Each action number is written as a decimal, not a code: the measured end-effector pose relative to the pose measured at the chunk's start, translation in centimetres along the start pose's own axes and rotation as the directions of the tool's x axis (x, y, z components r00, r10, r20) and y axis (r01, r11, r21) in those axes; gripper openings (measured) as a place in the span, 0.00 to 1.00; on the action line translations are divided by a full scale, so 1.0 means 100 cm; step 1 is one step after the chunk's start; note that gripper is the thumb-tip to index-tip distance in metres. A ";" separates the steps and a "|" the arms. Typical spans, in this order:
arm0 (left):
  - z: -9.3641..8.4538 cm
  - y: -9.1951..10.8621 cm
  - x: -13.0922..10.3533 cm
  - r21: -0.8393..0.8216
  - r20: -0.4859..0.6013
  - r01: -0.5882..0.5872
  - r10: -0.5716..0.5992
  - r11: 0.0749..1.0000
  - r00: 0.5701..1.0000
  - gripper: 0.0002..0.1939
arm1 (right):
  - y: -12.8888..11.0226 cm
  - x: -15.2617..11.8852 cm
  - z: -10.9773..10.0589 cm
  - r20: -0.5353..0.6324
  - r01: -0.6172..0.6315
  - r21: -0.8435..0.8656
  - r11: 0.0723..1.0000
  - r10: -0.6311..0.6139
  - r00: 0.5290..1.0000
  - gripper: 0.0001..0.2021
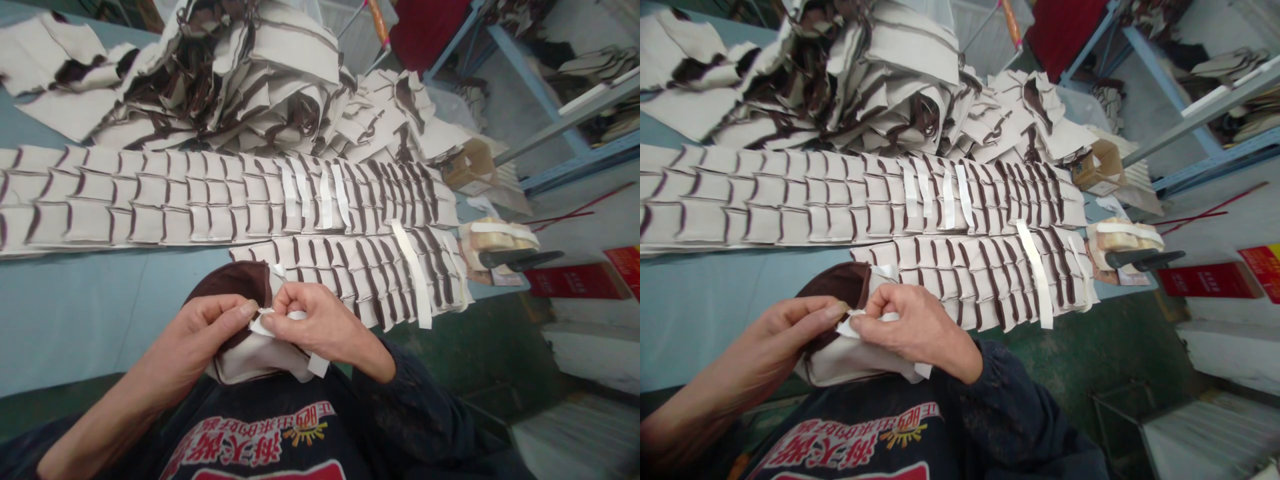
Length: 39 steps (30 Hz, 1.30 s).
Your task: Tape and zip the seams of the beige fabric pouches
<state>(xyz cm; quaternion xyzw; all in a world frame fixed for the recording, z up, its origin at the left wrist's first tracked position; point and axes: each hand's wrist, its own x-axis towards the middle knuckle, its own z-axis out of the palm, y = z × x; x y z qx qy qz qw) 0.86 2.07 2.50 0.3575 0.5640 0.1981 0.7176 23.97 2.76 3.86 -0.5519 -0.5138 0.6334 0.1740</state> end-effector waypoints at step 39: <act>0.017 -0.018 -0.011 0.246 -0.230 -0.215 0.273 0.945 0.934 0.13 | 0.033 0.005 0.028 -0.051 0.072 0.345 0.936 -0.058 0.997 0.28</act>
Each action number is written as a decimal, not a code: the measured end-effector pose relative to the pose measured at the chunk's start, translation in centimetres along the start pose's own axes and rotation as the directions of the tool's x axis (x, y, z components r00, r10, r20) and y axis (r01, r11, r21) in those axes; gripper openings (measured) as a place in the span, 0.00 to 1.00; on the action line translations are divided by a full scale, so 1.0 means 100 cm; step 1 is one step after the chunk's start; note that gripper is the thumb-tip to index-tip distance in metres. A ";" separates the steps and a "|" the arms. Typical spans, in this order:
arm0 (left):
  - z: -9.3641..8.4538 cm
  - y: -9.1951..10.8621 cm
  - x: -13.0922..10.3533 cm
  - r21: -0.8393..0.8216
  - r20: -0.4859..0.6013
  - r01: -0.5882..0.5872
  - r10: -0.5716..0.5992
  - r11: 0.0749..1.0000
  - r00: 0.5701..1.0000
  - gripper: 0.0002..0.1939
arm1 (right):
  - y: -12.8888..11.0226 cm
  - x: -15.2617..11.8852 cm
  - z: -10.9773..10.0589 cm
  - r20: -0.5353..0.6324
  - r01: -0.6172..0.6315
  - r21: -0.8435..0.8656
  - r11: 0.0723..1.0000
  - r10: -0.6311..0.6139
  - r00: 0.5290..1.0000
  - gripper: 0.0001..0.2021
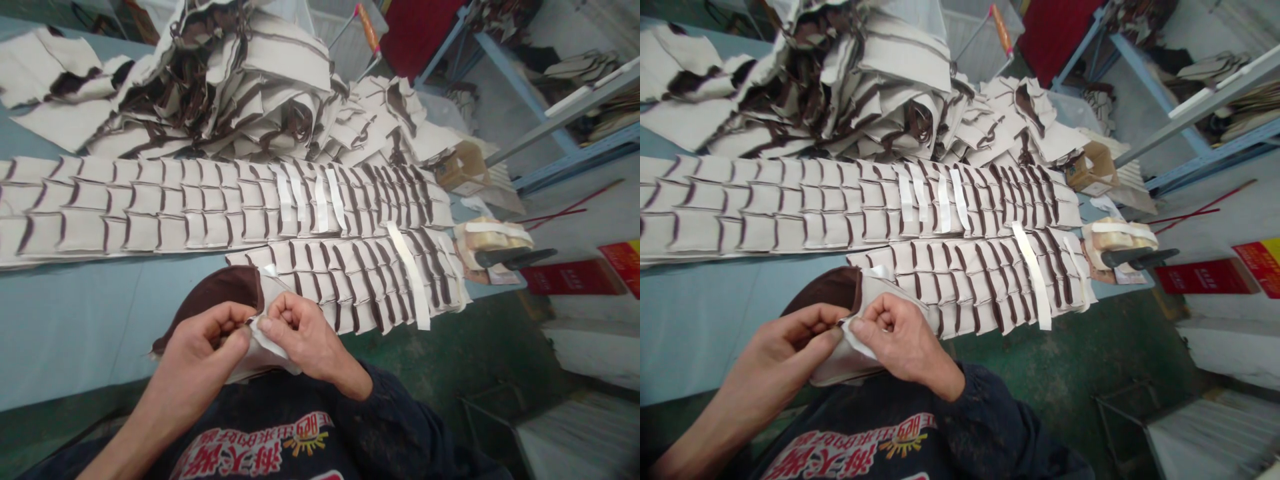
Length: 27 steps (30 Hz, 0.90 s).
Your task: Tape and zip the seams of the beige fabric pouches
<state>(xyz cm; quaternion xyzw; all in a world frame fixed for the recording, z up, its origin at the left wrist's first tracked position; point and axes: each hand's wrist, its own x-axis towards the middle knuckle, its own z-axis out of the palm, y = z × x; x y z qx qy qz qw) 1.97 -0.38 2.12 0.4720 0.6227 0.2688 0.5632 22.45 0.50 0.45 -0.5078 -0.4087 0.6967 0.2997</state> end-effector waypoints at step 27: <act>-0.029 0.034 0.012 0.173 0.201 -0.269 0.233 0.947 0.951 0.16 | -0.001 -0.004 -0.014 -0.216 0.421 -0.473 0.774 -0.565 0.796 0.14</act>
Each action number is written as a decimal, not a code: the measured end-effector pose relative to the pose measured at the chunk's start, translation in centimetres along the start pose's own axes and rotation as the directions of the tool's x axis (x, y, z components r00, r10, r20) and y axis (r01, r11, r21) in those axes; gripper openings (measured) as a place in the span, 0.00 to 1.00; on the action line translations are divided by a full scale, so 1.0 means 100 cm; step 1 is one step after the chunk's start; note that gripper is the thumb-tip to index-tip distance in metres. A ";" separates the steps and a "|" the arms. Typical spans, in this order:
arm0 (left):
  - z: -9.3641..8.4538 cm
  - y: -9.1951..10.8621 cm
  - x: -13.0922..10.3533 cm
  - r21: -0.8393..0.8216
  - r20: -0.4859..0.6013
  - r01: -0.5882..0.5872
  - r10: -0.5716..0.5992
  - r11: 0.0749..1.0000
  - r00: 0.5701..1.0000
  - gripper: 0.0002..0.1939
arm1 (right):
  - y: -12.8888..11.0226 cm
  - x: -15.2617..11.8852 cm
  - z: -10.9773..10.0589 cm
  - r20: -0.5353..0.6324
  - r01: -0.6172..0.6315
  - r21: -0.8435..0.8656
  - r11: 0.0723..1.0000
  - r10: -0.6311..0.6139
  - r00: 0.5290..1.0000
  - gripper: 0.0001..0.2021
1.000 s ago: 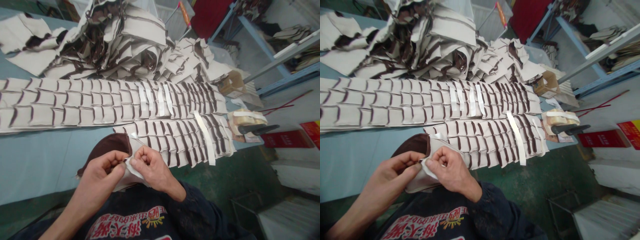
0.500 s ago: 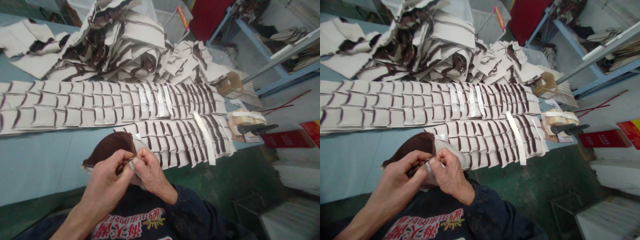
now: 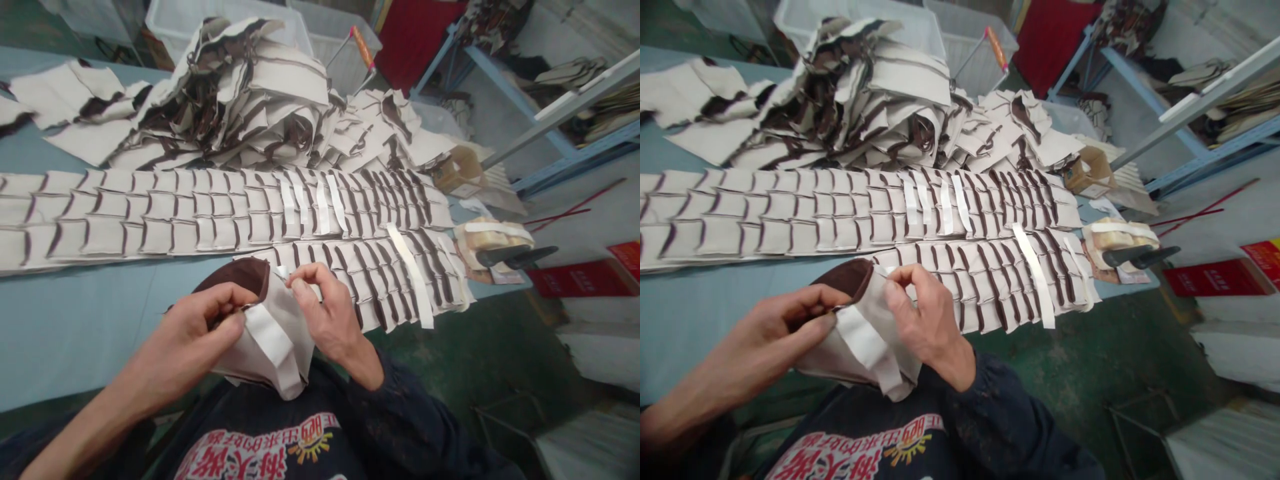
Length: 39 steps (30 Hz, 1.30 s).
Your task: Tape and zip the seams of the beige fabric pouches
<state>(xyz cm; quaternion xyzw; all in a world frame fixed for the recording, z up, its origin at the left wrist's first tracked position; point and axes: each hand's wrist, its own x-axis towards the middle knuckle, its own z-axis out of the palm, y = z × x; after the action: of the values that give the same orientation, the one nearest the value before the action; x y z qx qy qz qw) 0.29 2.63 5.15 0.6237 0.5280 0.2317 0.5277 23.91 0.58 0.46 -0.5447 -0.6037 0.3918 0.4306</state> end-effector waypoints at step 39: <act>0.002 -0.034 -0.048 0.438 0.138 -0.665 0.685 0.605 0.715 0.15 | -0.055 -0.013 -0.008 0.461 -0.104 0.166 0.981 0.016 0.887 0.05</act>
<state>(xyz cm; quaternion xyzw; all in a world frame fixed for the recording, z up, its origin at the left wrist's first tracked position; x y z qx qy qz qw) -2.53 -2.23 3.33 0.8766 0.3039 0.2960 0.2272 22.93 -1.23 5.73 -0.4129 -0.6316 0.5767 0.3131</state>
